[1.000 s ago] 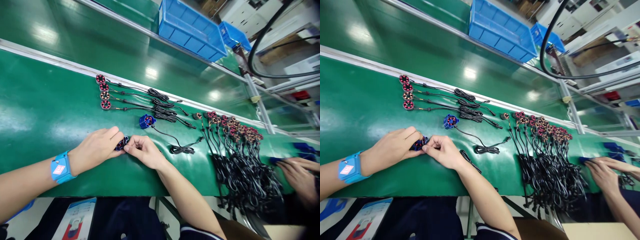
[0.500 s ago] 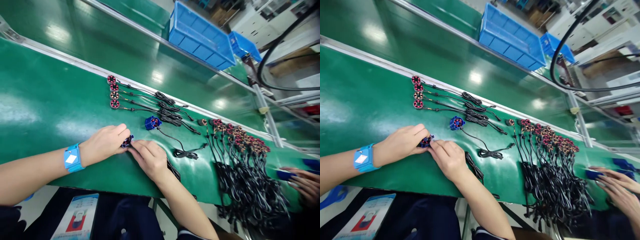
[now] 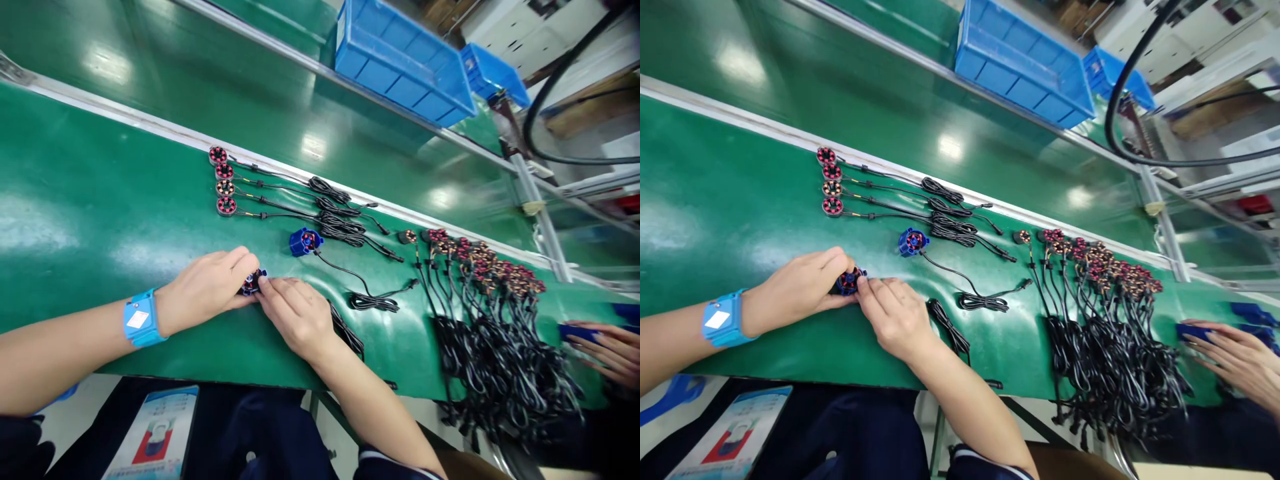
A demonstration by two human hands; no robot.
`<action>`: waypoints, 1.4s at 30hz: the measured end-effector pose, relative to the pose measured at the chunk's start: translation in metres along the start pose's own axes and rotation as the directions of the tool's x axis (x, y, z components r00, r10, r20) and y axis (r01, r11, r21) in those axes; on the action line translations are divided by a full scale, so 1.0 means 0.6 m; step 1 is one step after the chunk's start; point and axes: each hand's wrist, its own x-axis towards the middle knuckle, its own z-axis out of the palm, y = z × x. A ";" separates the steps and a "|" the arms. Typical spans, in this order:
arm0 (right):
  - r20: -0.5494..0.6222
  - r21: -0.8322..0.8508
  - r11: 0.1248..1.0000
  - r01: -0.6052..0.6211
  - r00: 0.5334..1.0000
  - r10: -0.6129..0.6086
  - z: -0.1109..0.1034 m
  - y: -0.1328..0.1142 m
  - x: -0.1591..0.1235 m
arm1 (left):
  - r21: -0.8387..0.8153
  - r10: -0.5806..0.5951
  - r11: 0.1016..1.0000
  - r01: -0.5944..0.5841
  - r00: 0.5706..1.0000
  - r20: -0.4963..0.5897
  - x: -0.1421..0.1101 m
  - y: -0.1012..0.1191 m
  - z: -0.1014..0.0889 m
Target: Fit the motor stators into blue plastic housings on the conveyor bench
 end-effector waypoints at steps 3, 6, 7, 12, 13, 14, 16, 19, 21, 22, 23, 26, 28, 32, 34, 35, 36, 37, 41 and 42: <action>0.095 -0.228 0.969 0.093 0.993 -0.073 -0.006 -0.016 0.000 | -0.035 -0.002 0.999 0.001 0.999 -0.035 -0.001 -0.001 0.002; 0.047 -0.234 0.969 0.081 0.996 -0.072 -0.007 -0.016 0.003 | -0.088 -0.037 0.996 0.032 0.998 -0.055 -0.001 -0.003 0.004; 0.019 -0.201 0.977 0.070 0.998 -0.067 -0.007 -0.013 0.004 | -0.106 -0.047 0.994 0.040 0.997 -0.058 -0.002 -0.004 0.005; -0.010 -0.200 0.978 0.060 0.998 -0.063 -0.006 -0.006 0.007 | -0.138 -0.063 0.989 0.054 0.996 -0.062 -0.008 -0.008 0.010; 0.000 -0.205 0.978 0.037 0.999 -0.038 -0.005 -0.008 0.008 | -0.138 -0.068 0.989 0.059 0.996 -0.057 -0.009 -0.008 0.011; 0.015 -0.198 0.980 0.007 1.000 -0.004 -0.004 -0.010 0.009 | -0.137 -0.072 0.988 0.064 0.996 -0.057 -0.010 -0.008 0.011; 0.065 -0.159 0.986 -0.059 0.995 0.070 -0.001 -0.013 0.010 | -0.129 -0.078 0.989 0.069 0.995 -0.067 -0.011 -0.007 0.011; 0.100 -0.087 0.990 -0.110 0.988 0.119 0.004 -0.013 0.012 | -0.043 -0.003 0.999 -0.003 0.988 -0.154 -0.011 -0.006 0.004; 0.077 -0.066 0.992 -0.108 0.991 0.113 0.006 -0.012 0.013 | 0.062 0.120 0.992 -0.108 0.968 -0.219 -0.012 -0.005 -0.003; 0.059 -0.058 0.993 -0.103 0.993 0.106 0.008 -0.011 0.013 | 0.111 0.181 0.981 -0.158 0.953 -0.242 -0.013 -0.004 -0.007; 0.046 -0.052 0.994 -0.100 0.994 0.102 0.009 -0.011 0.013 | 0.149 0.224 0.970 -0.192 0.942 -0.248 -0.014 -0.003 -0.011; 0.028 -0.034 0.994 -0.105 0.994 0.106 0.014 -0.010 0.011 | 0.223 0.253 0.953 -0.204 0.943 -0.218 -0.015 0.005 -0.019; 0.015 -0.003 0.992 -0.123 0.992 0.123 0.019 -0.009 0.009 | 0.284 0.231 0.943 -0.175 0.957 -0.177 -0.014 0.016 -0.021; -0.048 0.222 0.957 -0.189 0.978 0.204 0.033 -0.001 0.005 | 0.463 0.254 0.868 -0.181 0.962 -0.102 -0.012 0.037 -0.013; -0.097 0.355 0.909 -0.217 0.959 0.267 0.039 0.003 0.003 | 0.509 0.293 0.834 -0.213 0.953 -0.080 -0.015 0.043 -0.007; -0.118 0.396 0.890 -0.226 0.949 0.294 0.042 0.005 0.001 | 0.515 0.309 0.827 -0.227 0.948 -0.079 -0.018 0.044 -0.004; -0.135 0.418 0.879 -0.230 0.941 0.311 0.044 0.006 0.000 | 0.514 0.322 0.824 -0.238 0.944 -0.078 -0.021 0.045 -0.001; -0.143 0.424 0.875 -0.233 0.937 0.319 0.045 0.007 -0.002 | 0.512 0.331 0.822 -0.249 0.941 -0.074 -0.025 0.045 0.002; -0.135 0.401 0.886 -0.232 0.942 0.308 0.046 0.010 -0.005 | 0.488 0.329 0.831 -0.268 0.944 -0.041 -0.031 0.047 0.004; -0.136 0.397 0.889 -0.230 0.943 0.305 0.046 0.011 -0.005 | 0.471 0.317 0.842 -0.263 0.948 -0.036 -0.029 0.049 0.004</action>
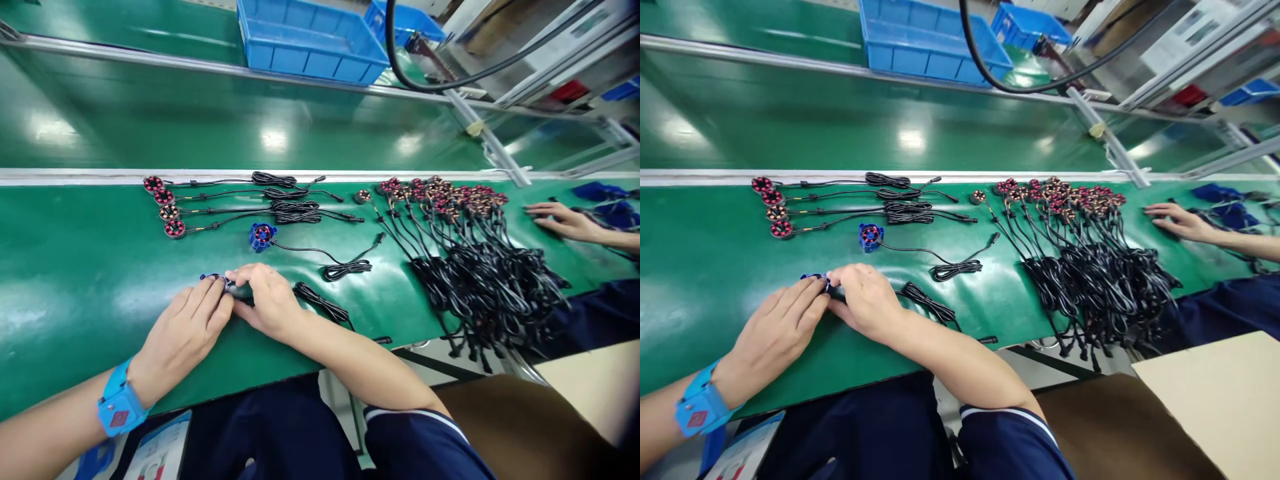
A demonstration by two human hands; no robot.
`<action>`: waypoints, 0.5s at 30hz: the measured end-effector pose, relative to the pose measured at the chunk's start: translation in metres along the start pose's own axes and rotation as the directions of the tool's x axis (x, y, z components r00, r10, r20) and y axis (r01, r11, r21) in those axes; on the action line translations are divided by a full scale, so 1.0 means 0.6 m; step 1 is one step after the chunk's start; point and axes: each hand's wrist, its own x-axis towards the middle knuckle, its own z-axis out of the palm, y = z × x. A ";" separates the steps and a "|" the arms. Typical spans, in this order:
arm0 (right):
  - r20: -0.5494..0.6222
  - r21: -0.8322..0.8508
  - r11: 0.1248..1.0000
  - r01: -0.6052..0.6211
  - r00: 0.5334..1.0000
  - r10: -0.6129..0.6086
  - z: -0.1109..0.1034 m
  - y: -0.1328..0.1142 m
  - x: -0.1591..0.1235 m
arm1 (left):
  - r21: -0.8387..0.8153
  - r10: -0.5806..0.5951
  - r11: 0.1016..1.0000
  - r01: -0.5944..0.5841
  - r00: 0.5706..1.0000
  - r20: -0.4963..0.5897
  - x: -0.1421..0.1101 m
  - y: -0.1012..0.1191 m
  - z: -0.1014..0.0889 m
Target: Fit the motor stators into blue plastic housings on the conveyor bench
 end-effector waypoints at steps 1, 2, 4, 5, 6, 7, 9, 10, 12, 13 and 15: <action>0.000 -0.001 1.000 0.002 1.000 -0.002 -0.001 0.001 0.001 | -0.021 -0.013 1.000 0.013 1.000 0.008 0.003 0.000 -0.001; 0.000 -0.003 1.000 0.002 1.000 -0.002 -0.001 0.001 0.002 | -0.041 -0.028 0.999 0.029 0.999 0.015 0.006 0.000 -0.002; -0.001 -0.013 1.000 0.004 1.000 -0.004 -0.001 0.001 0.003 | -0.066 -0.055 0.996 0.057 0.998 0.028 0.012 -0.002 0.000; 0.002 -0.021 1.000 0.005 1.000 -0.005 0.000 0.001 0.004 | -0.077 -0.063 0.995 0.065 0.998 0.029 0.013 -0.005 0.003; 0.006 -0.029 1.000 0.004 1.000 -0.003 -0.001 0.000 0.005 | -0.102 -0.070 0.992 0.072 0.997 0.026 0.013 -0.009 0.006; 0.013 -0.039 0.999 0.006 1.000 -0.005 -0.002 -0.002 0.006 | -0.150 -0.083 0.985 0.085 0.996 0.020 0.012 -0.014 0.010; 0.044 -0.060 0.998 0.019 0.999 -0.017 -0.010 -0.005 0.010 | -0.290 -0.157 0.945 0.149 0.988 -0.004 0.006 -0.030 0.019; 0.060 -0.069 0.997 0.028 0.998 -0.024 -0.018 -0.006 0.013 | -0.366 -0.218 0.909 0.201 0.976 -0.006 0.003 -0.040 0.023; 0.068 -0.111 0.993 0.044 0.997 -0.036 -0.040 -0.004 0.023 | -0.487 -0.331 0.817 0.308 0.943 0.041 -0.003 -0.059 0.029; 0.056 -0.159 0.987 0.036 0.998 -0.028 -0.053 0.000 0.028 | -0.526 -0.364 0.775 0.351 0.928 0.082 -0.004 -0.067 0.032; -0.003 -0.310 0.950 -0.019 1.000 0.019 -0.079 0.014 0.039 | -0.582 -0.380 0.703 0.409 0.907 0.179 -0.005 -0.078 0.037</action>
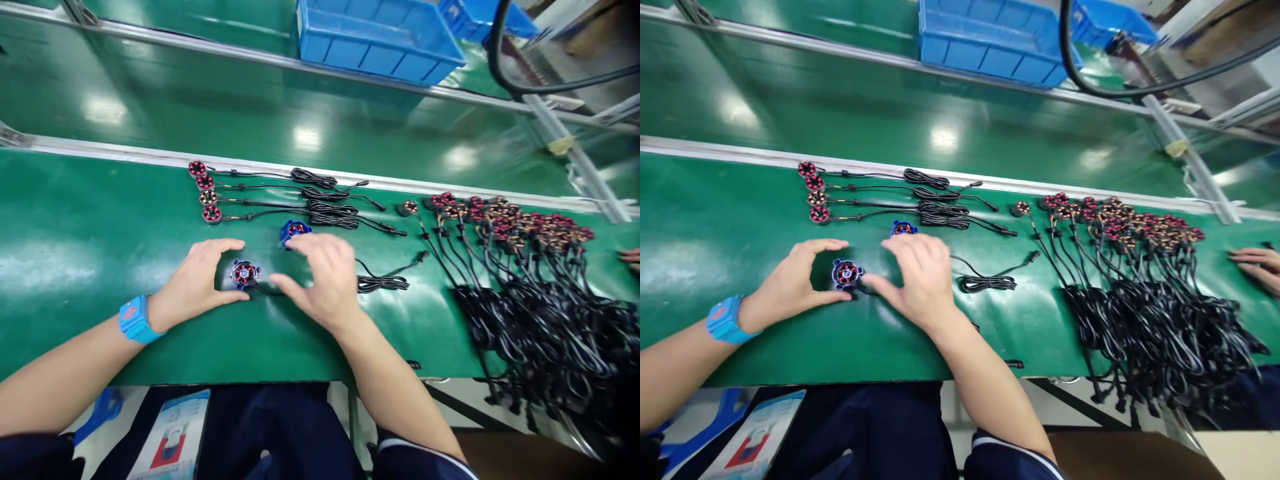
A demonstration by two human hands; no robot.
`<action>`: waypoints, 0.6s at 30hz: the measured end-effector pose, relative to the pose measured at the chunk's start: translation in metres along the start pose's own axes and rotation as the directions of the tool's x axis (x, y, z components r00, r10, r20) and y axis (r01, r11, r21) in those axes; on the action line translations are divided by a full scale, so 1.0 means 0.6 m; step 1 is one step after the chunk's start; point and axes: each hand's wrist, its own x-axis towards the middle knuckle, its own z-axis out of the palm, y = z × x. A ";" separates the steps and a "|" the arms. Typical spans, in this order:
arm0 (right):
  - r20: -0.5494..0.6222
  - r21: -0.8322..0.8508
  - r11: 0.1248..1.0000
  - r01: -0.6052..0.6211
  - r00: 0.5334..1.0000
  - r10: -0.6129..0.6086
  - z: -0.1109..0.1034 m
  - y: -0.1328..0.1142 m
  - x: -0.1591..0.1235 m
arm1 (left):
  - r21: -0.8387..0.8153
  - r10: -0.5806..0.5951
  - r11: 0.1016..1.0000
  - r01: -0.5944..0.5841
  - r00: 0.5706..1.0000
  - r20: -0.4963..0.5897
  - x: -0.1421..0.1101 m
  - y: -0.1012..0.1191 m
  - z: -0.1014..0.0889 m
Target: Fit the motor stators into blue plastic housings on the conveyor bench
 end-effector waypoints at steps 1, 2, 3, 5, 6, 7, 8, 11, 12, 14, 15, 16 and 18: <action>-0.015 -0.084 0.996 -0.036 0.999 0.034 -0.007 0.011 0.004 | -0.028 -0.026 0.999 0.027 0.999 0.030 0.001 -0.003 0.001; -0.016 -0.150 0.986 -0.067 0.998 0.065 -0.012 0.021 0.007 | -0.046 -0.047 0.998 0.049 0.998 0.050 0.001 -0.005 0.003; -0.007 -0.188 0.978 -0.087 0.996 0.087 -0.014 0.030 0.008 | -0.055 -0.064 0.996 0.067 0.996 0.063 0.000 -0.005 0.005; 0.024 -0.201 0.975 -0.096 0.994 0.103 -0.011 0.043 0.008 | -0.069 -0.071 0.995 0.076 0.995 0.069 -0.005 -0.006 0.009; 0.035 -0.195 0.976 -0.095 0.994 0.104 -0.006 0.046 0.006 | -0.084 -0.064 0.994 0.070 0.996 0.068 -0.007 -0.007 0.010; 0.037 -0.190 0.977 -0.096 0.994 0.105 0.000 0.049 0.004 | -0.119 -0.060 0.991 0.069 0.995 0.077 -0.009 -0.009 0.009; 0.032 -0.190 0.977 -0.098 0.994 0.106 0.006 0.051 0.003 | -0.178 -0.059 0.981 0.076 0.994 0.097 -0.008 -0.010 0.006; 0.031 -0.185 0.977 -0.109 0.993 0.117 0.022 0.053 0.002 | -0.413 -0.084 0.901 0.132 0.988 0.133 0.015 -0.017 -0.009; 0.036 -0.178 0.977 -0.115 0.992 0.123 0.025 0.053 0.003 | -0.453 -0.093 0.880 0.142 0.987 0.128 0.032 -0.019 -0.013; 0.048 -0.165 0.979 -0.123 0.990 0.133 0.027 0.054 0.007 | -0.444 -0.065 0.889 0.106 0.992 0.108 0.076 -0.023 -0.012; 0.057 -0.159 0.979 -0.128 0.989 0.139 0.026 0.055 0.008 | -0.411 -0.024 0.909 0.069 0.993 0.113 0.101 -0.025 -0.006; 0.066 -0.151 0.980 -0.133 0.987 0.145 0.025 0.055 0.010 | -0.376 0.030 0.926 0.021 0.991 0.130 0.125 -0.027 0.002; 0.082 -0.131 0.981 -0.141 0.985 0.153 0.021 0.056 0.012 | -0.337 0.130 0.939 -0.070 0.979 0.158 0.165 -0.028 0.025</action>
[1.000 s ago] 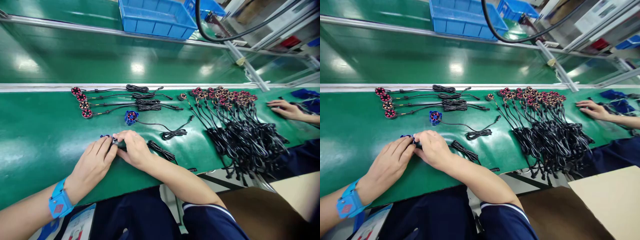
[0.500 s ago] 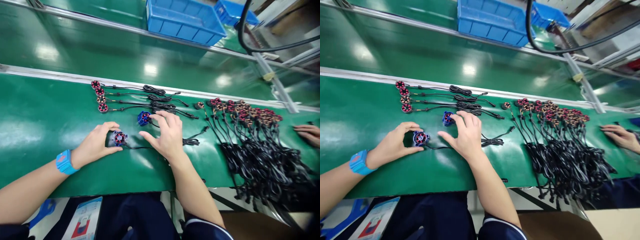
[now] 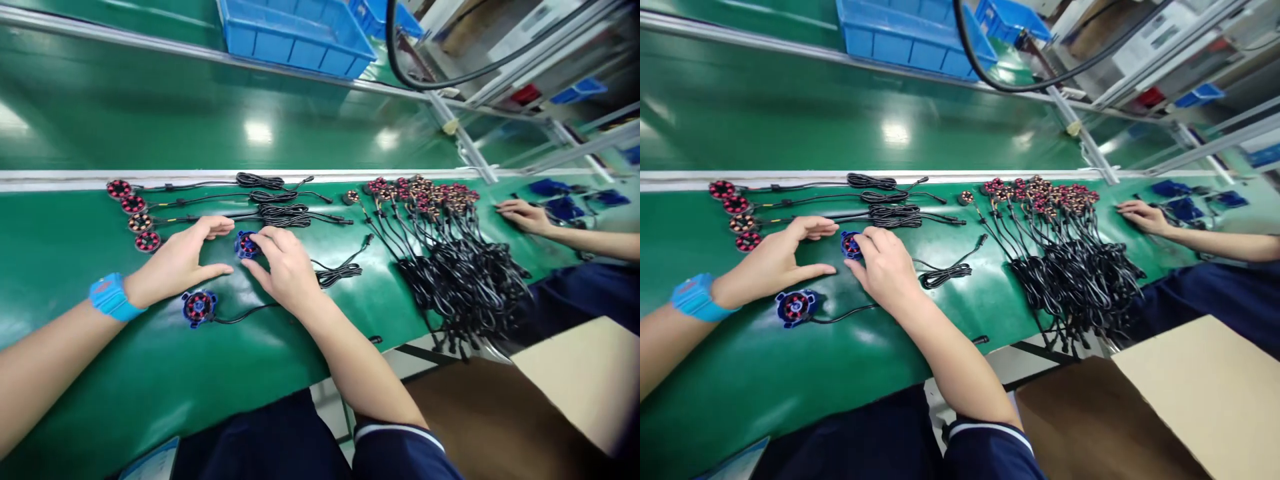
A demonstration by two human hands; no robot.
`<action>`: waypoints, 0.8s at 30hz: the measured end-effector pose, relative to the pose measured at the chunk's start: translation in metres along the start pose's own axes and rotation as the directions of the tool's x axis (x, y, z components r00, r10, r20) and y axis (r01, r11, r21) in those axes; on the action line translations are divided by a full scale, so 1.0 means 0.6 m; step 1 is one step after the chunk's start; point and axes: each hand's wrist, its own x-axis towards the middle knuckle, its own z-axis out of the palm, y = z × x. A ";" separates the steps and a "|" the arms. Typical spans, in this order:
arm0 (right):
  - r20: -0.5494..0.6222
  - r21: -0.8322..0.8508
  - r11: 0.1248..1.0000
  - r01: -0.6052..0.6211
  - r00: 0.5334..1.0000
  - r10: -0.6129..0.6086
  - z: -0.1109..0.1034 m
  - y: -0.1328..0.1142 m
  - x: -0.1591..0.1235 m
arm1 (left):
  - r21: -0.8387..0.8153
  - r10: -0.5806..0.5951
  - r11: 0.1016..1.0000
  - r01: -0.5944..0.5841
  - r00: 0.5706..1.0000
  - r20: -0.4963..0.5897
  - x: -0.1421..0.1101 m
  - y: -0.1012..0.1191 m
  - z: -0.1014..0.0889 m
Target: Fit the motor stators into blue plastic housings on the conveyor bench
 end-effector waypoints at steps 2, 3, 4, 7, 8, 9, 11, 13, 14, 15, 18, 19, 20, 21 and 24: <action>0.013 0.015 1.000 0.001 1.000 -0.001 -0.002 0.000 0.000 | 0.037 0.030 0.999 -0.031 0.999 0.030 0.028 -0.009 0.018; 0.015 0.014 1.000 0.006 1.000 -0.006 -0.002 0.000 0.000 | 0.057 0.029 0.998 -0.030 0.999 0.032 0.035 -0.012 0.026; 0.015 0.006 1.000 0.010 1.000 -0.010 -0.002 0.000 -0.001 | 0.077 0.019 0.997 -0.021 0.999 0.030 0.039 -0.014 0.033; 0.030 -0.004 1.000 0.007 1.000 -0.007 -0.002 0.001 -0.001 | 0.132 -0.014 0.991 0.013 1.000 0.008 0.036 -0.014 0.043; 0.039 0.005 1.000 0.002 0.999 -0.002 -0.003 0.002 -0.001 | 0.140 -0.021 0.990 0.021 1.000 0.002 0.034 -0.012 0.043; 0.046 0.020 1.000 0.001 0.999 -0.001 -0.004 0.003 0.001 | 0.146 -0.026 0.989 0.026 1.000 -0.002 0.033 -0.010 0.043; 0.047 0.051 0.998 0.020 0.999 -0.022 -0.007 0.007 0.003 | 0.155 -0.026 0.988 0.026 1.000 0.001 0.033 -0.007 0.040; 0.034 0.068 0.996 0.054 0.998 -0.056 -0.009 0.011 0.005 | 0.163 -0.029 0.986 0.027 1.000 0.010 0.034 -0.004 0.038; 0.030 0.072 0.995 0.061 0.998 -0.064 -0.010 0.013 0.005 | 0.166 -0.030 0.986 0.028 0.999 0.011 0.035 -0.004 0.037; 0.026 0.076 0.995 0.057 0.998 -0.059 -0.010 0.014 0.004 | 0.169 -0.031 0.985 0.029 0.999 0.012 0.035 -0.003 0.037; 0.025 0.084 0.996 0.014 1.000 -0.016 -0.010 0.015 -0.001 | 0.175 -0.026 0.984 0.023 1.000 0.011 0.035 -0.004 0.037; 0.026 0.079 0.997 0.009 1.000 -0.011 -0.010 0.014 -0.002 | 0.176 -0.021 0.984 0.018 1.000 0.016 0.035 -0.004 0.038; 0.030 0.067 0.998 0.015 0.999 -0.017 -0.009 0.013 -0.003 | 0.173 -0.020 0.985 0.015 0.999 0.025 0.035 -0.004 0.038; 0.037 0.046 0.998 0.031 0.999 -0.032 -0.010 0.012 -0.003 | 0.167 -0.020 0.986 0.014 0.999 0.035 0.036 -0.004 0.038; 0.070 -0.085 0.992 0.093 0.994 -0.087 -0.012 0.007 0.002 | 0.135 -0.026 0.991 0.016 0.997 0.069 0.038 -0.001 0.036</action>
